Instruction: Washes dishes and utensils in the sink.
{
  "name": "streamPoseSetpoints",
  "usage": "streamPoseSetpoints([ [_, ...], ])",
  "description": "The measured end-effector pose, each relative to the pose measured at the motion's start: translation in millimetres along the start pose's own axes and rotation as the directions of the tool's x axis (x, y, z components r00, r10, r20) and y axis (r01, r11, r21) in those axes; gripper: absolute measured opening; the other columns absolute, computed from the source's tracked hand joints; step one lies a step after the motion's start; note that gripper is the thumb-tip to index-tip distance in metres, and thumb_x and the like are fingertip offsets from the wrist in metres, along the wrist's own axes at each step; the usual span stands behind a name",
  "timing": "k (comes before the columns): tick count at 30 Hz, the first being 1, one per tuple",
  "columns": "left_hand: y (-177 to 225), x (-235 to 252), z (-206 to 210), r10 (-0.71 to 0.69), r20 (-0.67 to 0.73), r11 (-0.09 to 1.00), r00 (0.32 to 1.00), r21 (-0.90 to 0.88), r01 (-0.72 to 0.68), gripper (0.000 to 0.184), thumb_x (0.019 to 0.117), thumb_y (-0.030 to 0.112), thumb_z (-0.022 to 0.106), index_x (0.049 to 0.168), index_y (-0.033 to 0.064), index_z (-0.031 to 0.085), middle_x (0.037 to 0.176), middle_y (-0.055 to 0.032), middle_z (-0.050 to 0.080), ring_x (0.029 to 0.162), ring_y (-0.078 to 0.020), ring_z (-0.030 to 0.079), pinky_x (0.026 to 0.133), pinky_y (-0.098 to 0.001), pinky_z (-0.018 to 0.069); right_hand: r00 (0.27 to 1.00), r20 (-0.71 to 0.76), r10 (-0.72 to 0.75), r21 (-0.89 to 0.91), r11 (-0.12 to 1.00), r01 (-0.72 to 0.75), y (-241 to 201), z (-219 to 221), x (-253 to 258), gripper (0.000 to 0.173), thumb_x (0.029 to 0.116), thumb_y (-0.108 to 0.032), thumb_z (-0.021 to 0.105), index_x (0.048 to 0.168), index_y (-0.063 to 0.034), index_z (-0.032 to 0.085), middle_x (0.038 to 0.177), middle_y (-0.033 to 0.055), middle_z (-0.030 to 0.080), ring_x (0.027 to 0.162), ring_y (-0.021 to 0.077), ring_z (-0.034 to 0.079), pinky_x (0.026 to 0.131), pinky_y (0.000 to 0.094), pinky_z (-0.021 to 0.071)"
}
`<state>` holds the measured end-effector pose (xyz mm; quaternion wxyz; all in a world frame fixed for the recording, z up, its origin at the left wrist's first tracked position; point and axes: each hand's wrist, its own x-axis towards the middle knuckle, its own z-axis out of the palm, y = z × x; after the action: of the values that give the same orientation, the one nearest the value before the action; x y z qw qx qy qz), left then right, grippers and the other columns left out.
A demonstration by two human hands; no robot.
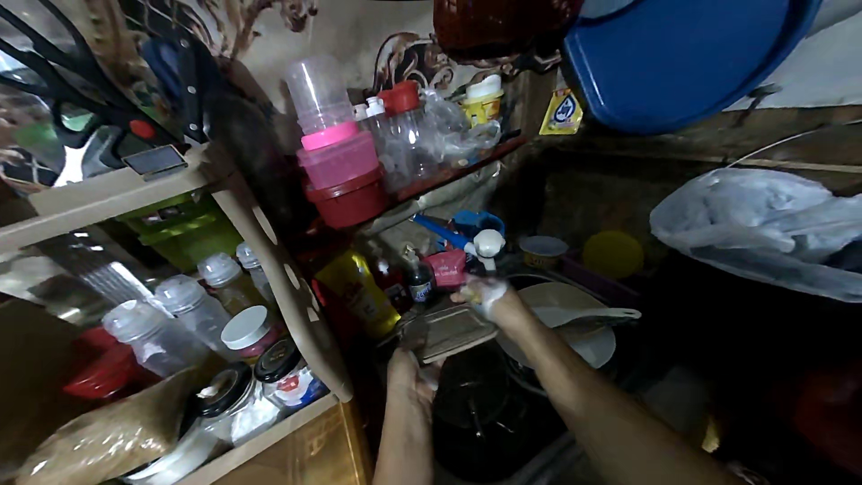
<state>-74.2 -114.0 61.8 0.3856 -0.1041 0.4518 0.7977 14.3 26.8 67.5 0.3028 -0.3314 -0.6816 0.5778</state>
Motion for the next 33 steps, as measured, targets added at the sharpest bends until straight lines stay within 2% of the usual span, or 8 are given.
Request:
streamPoseSetpoints([
  [3, -8, -6, 5, 0.054, 0.083, 0.99, 0.995, 0.124, -0.064, 0.019, 0.1004, 0.001, 0.045, 0.119, -0.0013, 0.052, 0.091, -0.0172, 0.059, 0.073, -0.024, 0.063, 0.06, -0.038, 0.0573, 0.979, 0.165, -0.119, -0.455, 0.872, 0.182, 17, 31, -22, 0.04, 0.1097, -0.025, 0.045, 0.138, -0.0019, 0.06, 0.137, 0.0213, 0.061, 0.13, 0.0354, 0.057, 0.112, 0.0547, 0.0437],
  [6, -10, -12, -1, 0.111, 0.222, 0.93, 0.969, 0.321, -0.18, 0.024, 0.105, 0.005, 0.043, 0.128, 0.0013, 0.049, 0.091, -0.0105, 0.058, 0.071, -0.0143, 0.061, 0.057, -0.0278, 0.0531, 0.939, 0.262, -0.221, -0.406, 0.858, 0.315, 29, 56, -25, 0.046, 0.1075, -0.017, 0.047, 0.152, -0.0061, 0.048, 0.158, 0.0148, 0.046, 0.147, 0.0297, 0.042, 0.122, 0.0471, 0.0314],
  [10, -15, -24, -7, 0.111, 0.341, 0.943, 0.933, 0.26, -0.208, 0.042, 0.0936, -0.01, 0.044, 0.134, -0.0012, 0.05, 0.104, -0.0163, 0.065, 0.083, -0.0215, 0.068, 0.067, -0.0361, 0.0595, 0.98, 0.027, -0.198, -0.402, 0.895, 0.192, 32, 43, 7, 0.046, 0.1104, -0.018, 0.042, 0.155, -0.007, 0.044, 0.163, 0.0134, 0.039, 0.149, 0.0306, 0.038, 0.123, 0.0497, 0.0311],
  [15, -16, -10, -16, 0.128, 0.374, 0.881, 0.918, 0.382, -0.279, 0.023, 0.1064, 0.007, 0.04, 0.125, 0.0031, 0.052, 0.087, -0.0072, 0.065, 0.07, -0.0127, 0.065, 0.06, -0.0286, 0.0564, 0.88, 0.267, -0.393, -0.206, 0.869, 0.451, -2, 69, -32, 0.043, 0.1069, -0.014, 0.042, 0.147, -0.008, 0.057, 0.164, 0.0136, 0.036, 0.157, 0.0276, 0.023, 0.128, 0.0468, 0.0166],
  [19, -22, -15, -17, 0.121, 0.47, 0.921, 0.874, 0.275, -0.275, 0.055, 0.0912, -0.01, 0.047, 0.145, 0.0001, 0.044, 0.114, -0.0153, 0.066, 0.092, -0.0186, 0.068, 0.075, -0.0341, 0.059, 0.971, -0.14, -0.195, -0.309, 0.94, 0.145, 12, 49, 4, 0.035, 0.1088, -0.023, 0.045, 0.134, -0.0088, 0.066, 0.135, 0.0156, 0.065, 0.126, 0.0314, 0.061, 0.108, 0.0535, 0.0473],
  [23, -17, -16, -13, 0.116, 0.538, 0.907, 0.835, 0.287, -0.31, 0.05, 0.0894, -0.01, 0.048, 0.139, -0.0039, 0.05, 0.112, -0.0154, 0.067, 0.092, -0.0173, 0.068, 0.077, -0.0314, 0.0584, 0.937, -0.347, 0.044, -0.257, 0.956, -0.14, 10, 26, 24, 0.044, 0.112, -0.028, 0.039, 0.123, 0.0045, 0.066, 0.119, 0.0287, 0.067, 0.115, 0.0435, 0.064, 0.1, 0.0614, 0.048],
  [28, 1, -14, -9, -0.135, 0.363, 0.743, 0.922, 0.653, -0.148, 0.021, 0.1004, 0.003, 0.053, 0.121, 0.0001, 0.059, 0.098, -0.0125, 0.065, 0.082, -0.0206, 0.066, 0.07, -0.0368, 0.0576, 0.993, -0.1, -0.057, -0.457, 0.889, 0.005, -5, 28, 12, 0.036, 0.1059, -0.029, 0.055, 0.113, 0.003, 0.07, 0.111, 0.0252, 0.069, 0.109, 0.0404, 0.066, 0.097, 0.0589, 0.0515],
  [33, -11, -10, -1, -0.007, 0.343, 0.825, 0.939, 0.533, -0.188, 0.019, 0.1001, 0.005, 0.056, 0.118, -0.0011, 0.06, 0.097, -0.0142, 0.068, 0.084, -0.0215, 0.068, 0.073, -0.0378, 0.0586, 0.953, -0.063, -0.297, -0.471, 0.851, 0.234, -1, 43, 10, 0.027, 0.1049, -0.018, 0.056, 0.118, 0.0008, 0.07, 0.119, 0.0226, 0.069, 0.115, 0.0377, 0.065, 0.102, 0.0558, 0.05],
])
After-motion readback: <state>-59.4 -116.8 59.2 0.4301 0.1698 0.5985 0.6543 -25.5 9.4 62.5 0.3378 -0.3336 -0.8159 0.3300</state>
